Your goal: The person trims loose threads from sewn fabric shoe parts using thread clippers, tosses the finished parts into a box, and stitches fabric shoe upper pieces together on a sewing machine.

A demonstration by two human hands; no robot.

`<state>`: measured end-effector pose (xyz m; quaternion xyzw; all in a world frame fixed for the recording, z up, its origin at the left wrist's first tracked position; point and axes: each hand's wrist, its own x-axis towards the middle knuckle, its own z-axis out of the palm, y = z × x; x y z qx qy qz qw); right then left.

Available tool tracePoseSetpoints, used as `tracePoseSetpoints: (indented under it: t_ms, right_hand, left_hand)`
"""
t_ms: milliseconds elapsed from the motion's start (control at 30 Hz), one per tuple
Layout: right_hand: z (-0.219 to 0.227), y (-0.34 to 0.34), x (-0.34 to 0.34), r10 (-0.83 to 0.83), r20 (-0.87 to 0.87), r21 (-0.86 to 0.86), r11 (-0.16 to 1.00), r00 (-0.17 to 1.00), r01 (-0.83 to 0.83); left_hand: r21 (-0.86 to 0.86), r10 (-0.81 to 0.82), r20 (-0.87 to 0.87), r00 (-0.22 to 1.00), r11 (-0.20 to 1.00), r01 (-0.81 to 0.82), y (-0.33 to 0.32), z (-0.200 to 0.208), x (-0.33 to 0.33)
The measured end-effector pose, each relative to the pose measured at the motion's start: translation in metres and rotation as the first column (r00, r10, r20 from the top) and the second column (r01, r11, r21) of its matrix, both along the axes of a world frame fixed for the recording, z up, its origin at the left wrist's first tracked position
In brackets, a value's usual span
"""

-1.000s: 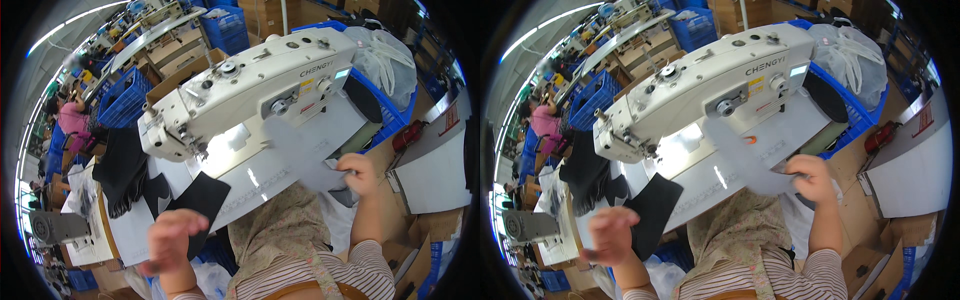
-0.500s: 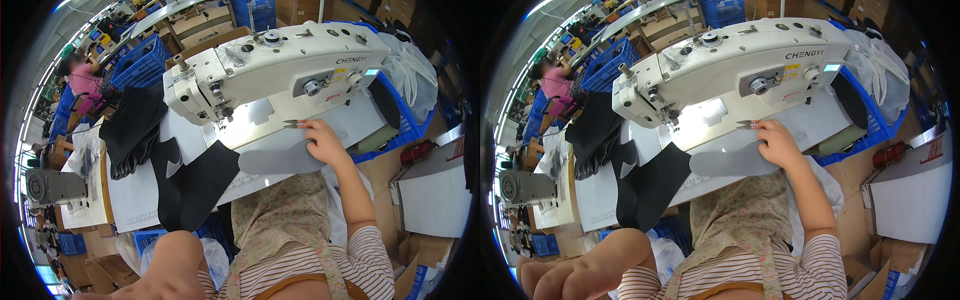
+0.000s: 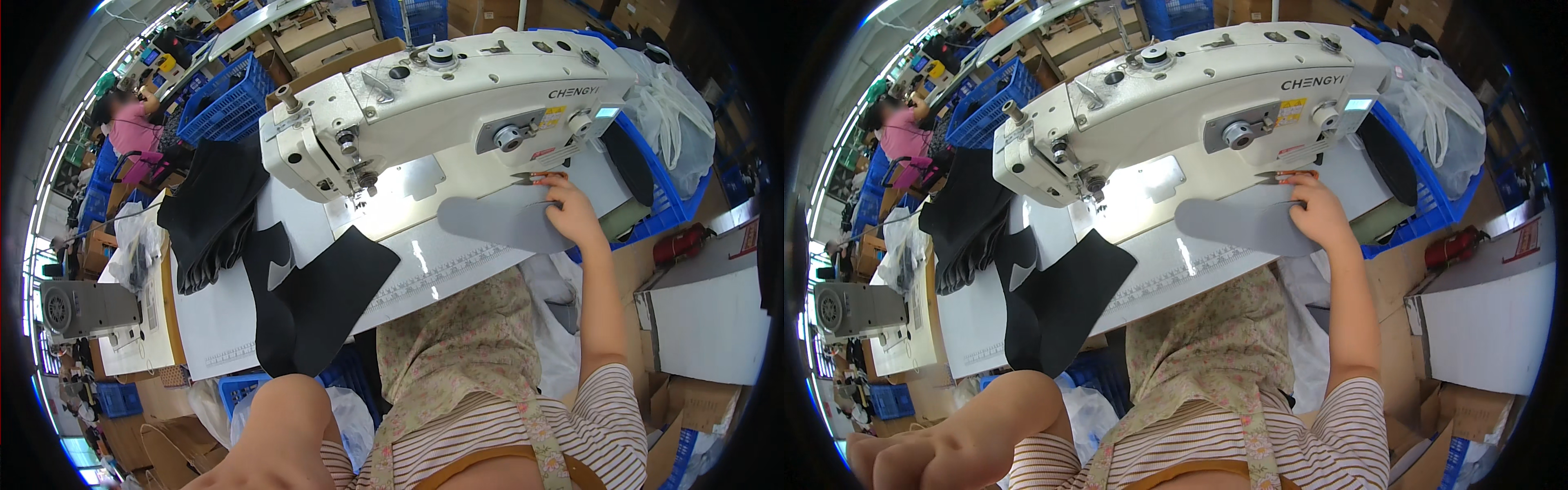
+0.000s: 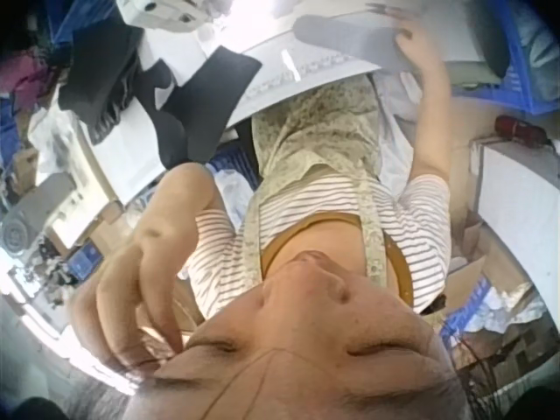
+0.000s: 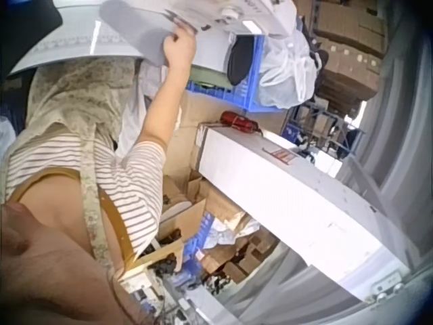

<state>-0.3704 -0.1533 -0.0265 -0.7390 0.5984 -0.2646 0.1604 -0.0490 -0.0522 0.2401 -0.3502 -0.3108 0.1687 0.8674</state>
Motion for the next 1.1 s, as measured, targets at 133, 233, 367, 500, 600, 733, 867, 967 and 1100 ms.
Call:
tracePoseSetpoints:
  t_ms: [133,233,367,500,600,733,867,967,1100]
  right_hand:
    - [0.007,0.003,-0.001,0.046,0.040,-0.111,0.993,0.998,-0.042]
    - [0.021,0.017,0.006,0.079,0.061,-0.130,0.989,0.995,-0.070]
    - [0.048,0.032,0.030,0.121,0.039,-0.103,0.988,0.992,-0.116]
    - [0.071,0.039,0.042,0.211,0.007,-0.278,0.939,0.977,-0.201]
    - [0.088,0.044,0.053,0.127,-0.072,-0.428,0.892,0.989,-0.146]
    - [0.078,0.039,0.080,0.139,-0.270,-0.567,0.777,0.953,-0.273]
    - [0.044,0.036,0.084,0.188,-0.319,-0.466,0.822,0.929,-0.327]
    - [0.034,0.035,0.080,0.228,-0.346,-0.323,0.882,0.910,-0.344]
    - [0.046,0.031,0.098,0.397,-0.338,0.005,0.908,0.853,-0.420]
  left_hand:
    - [-0.066,0.058,-0.006,0.998,0.996,-0.059,0.001,-0.015,0.000]
    - [0.138,-0.410,0.393,0.823,0.911,0.388,0.019,-0.052,0.002]
    - [0.418,-0.635,0.626,0.452,0.763,0.493,0.026,-0.056,0.004]
    - [0.651,-0.727,0.685,0.054,0.643,0.404,0.017,-0.077,0.035]
    - [0.748,-0.843,0.533,0.070,0.431,-0.504,0.007,-0.119,0.055]
    - [-0.096,-0.698,0.682,-0.219,0.211,-0.973,-0.026,-0.193,0.092]
    - [-0.366,-0.696,0.621,-0.361,0.150,-0.918,-0.032,-0.225,0.111]
    - [-0.421,-0.732,0.633,-0.252,-0.053,-0.905,-0.036,-0.239,0.119]
    - [-0.437,-0.721,0.658,-0.219,-0.129,-0.890,-0.040,-0.244,0.117]
